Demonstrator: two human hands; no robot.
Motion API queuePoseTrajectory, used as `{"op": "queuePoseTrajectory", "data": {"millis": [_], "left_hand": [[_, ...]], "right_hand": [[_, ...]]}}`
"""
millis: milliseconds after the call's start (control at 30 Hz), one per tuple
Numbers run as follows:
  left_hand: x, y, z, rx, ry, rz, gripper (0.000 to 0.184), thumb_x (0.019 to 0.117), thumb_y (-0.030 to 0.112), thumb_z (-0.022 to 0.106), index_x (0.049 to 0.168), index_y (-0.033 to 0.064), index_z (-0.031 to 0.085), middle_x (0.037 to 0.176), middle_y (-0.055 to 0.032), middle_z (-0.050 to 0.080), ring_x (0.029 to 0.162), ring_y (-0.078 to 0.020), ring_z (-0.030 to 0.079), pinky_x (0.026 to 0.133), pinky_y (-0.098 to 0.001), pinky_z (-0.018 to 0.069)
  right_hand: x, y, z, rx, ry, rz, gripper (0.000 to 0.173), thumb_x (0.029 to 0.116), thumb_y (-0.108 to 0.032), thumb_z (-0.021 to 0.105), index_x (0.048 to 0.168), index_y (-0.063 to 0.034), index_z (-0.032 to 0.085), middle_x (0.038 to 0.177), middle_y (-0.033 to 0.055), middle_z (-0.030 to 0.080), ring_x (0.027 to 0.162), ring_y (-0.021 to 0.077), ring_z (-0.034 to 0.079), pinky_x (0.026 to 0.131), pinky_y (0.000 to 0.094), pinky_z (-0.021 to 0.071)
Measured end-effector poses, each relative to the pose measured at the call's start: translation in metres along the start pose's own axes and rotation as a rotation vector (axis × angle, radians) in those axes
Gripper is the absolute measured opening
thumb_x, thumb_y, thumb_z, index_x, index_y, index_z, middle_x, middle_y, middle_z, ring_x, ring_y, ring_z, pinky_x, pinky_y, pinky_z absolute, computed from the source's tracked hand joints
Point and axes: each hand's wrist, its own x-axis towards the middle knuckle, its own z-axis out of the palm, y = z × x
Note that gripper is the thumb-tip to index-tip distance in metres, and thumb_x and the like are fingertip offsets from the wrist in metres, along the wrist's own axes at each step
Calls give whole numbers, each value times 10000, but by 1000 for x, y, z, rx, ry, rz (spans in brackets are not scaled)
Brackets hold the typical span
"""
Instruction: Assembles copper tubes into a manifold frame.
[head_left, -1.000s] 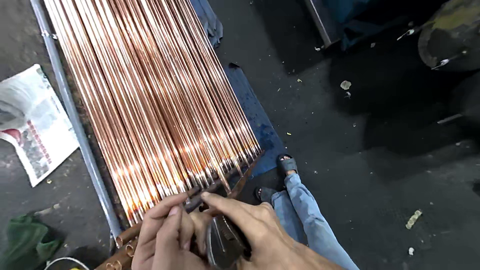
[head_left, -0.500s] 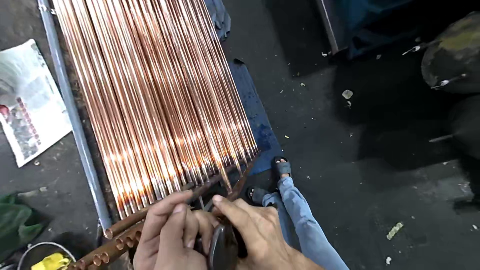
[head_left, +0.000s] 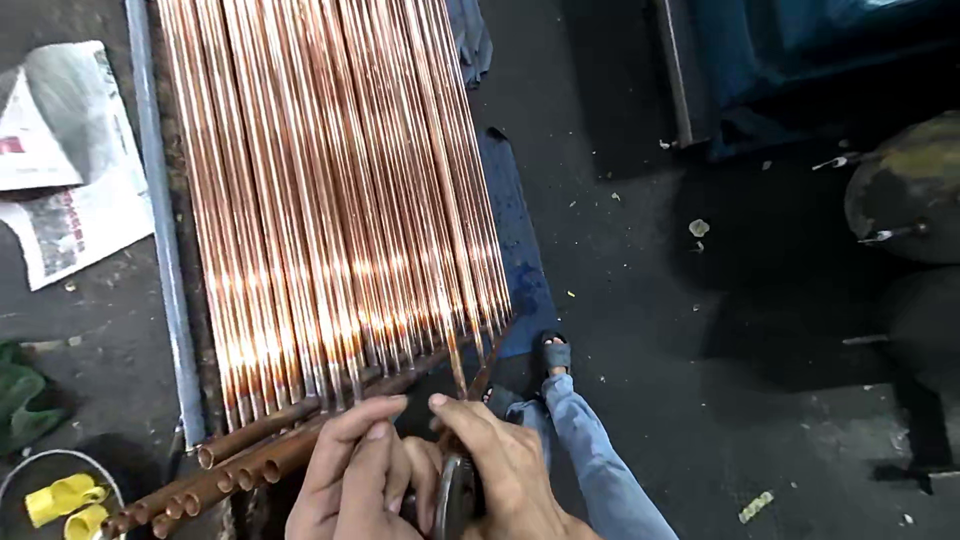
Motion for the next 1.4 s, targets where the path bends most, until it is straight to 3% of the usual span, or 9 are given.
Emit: {"op": "queuePoseTrajectory", "data": {"millis": [167, 267, 367, 500, 733, 967, 1100, 1200, 1400], "left_hand": [[-4, 1, -5, 18, -36, 17, 317, 1014, -53, 291, 1079, -41, 601, 493, 47, 427, 357, -79, 464, 377, -240, 499], [-2, -1, -5, -6, -27, 32, 316, 1031, -28, 297, 1084, -27, 609, 491, 45, 416, 369, -91, 476, 396, -260, 520], [-2, 0, -2, 30, 8, 20, 314, 1022, -38, 304, 1065, -21, 614, 493, 50, 414, 360, -72, 448, 372, -232, 484], [0, 0, -8, 127, 19, 71, 319, 997, -64, 327, 1050, -13, 637, 541, 88, 435, 408, -26, 405, 415, -179, 421], [0, 1, -6, 30, 51, -9, 325, 996, -51, 308, 1053, -23, 627, 520, 72, 394, 386, -52, 401, 406, -212, 452], [-2, 1, -6, 48, -25, 8, 334, 1002, -52, 261, 1074, -29, 586, 482, 57, 409, 356, -82, 462, 388, -252, 510], [-1, -2, -5, 44, 17, 51, 315, 1017, -25, 283, 1059, -5, 595, 476, 59, 375, 349, -89, 442, 378, -270, 508], [1, -3, -7, 39, 33, 43, 310, 1011, -29, 291, 1056, -14, 598, 476, 58, 372, 343, -84, 429, 367, -258, 494], [4, 0, -18, 107, 0, 38, 326, 1001, -40, 259, 1058, -17, 579, 472, 61, 385, 341, -83, 445, 367, -252, 496]], "right_hand": [[-24, -15, -26, 146, -166, 135, 620, 825, -124, 771, 1421, -98, 602, 1351, 49, 686, 1045, 164, 737, 763, 395, 657], [-31, -21, -46, 145, -69, 188, 494, 874, -63, 665, 1364, -17, 618, 1095, 86, 763, 930, 179, 743, 755, 378, 643], [-12, -20, -50, 252, -224, 201, 593, 879, -37, 669, 1457, -19, 537, 1329, 81, 692, 1162, 206, 699, 919, 437, 643], [9, -3, -31, 162, -366, 34, 691, 801, -124, 756, 1464, -168, 566, 1274, 0, 709, 970, 134, 725, 697, 380, 627], [5, 1, -15, -112, -90, -96, 511, 850, -182, 749, 1349, -178, 640, 900, 24, 676, 671, 149, 634, 499, 313, 508], [-16, -12, -30, 160, -314, 178, 799, 783, -132, 805, 1521, -133, 498, 1449, 5, 619, 1063, 151, 723, 736, 411, 647], [-34, -21, -59, 215, -159, 279, 628, 856, -1, 655, 1470, -10, 522, 1160, 73, 754, 986, 193, 741, 800, 413, 651], [-14, -18, -58, 267, -213, 270, 688, 859, 34, 624, 1518, 32, 428, 1359, 79, 678, 1222, 221, 673, 986, 447, 619], [-14, -18, -30, 291, -347, 227, 676, 842, -58, 704, 1492, -124, 532, 1334, 20, 686, 1093, 146, 706, 864, 417, 635]]}}
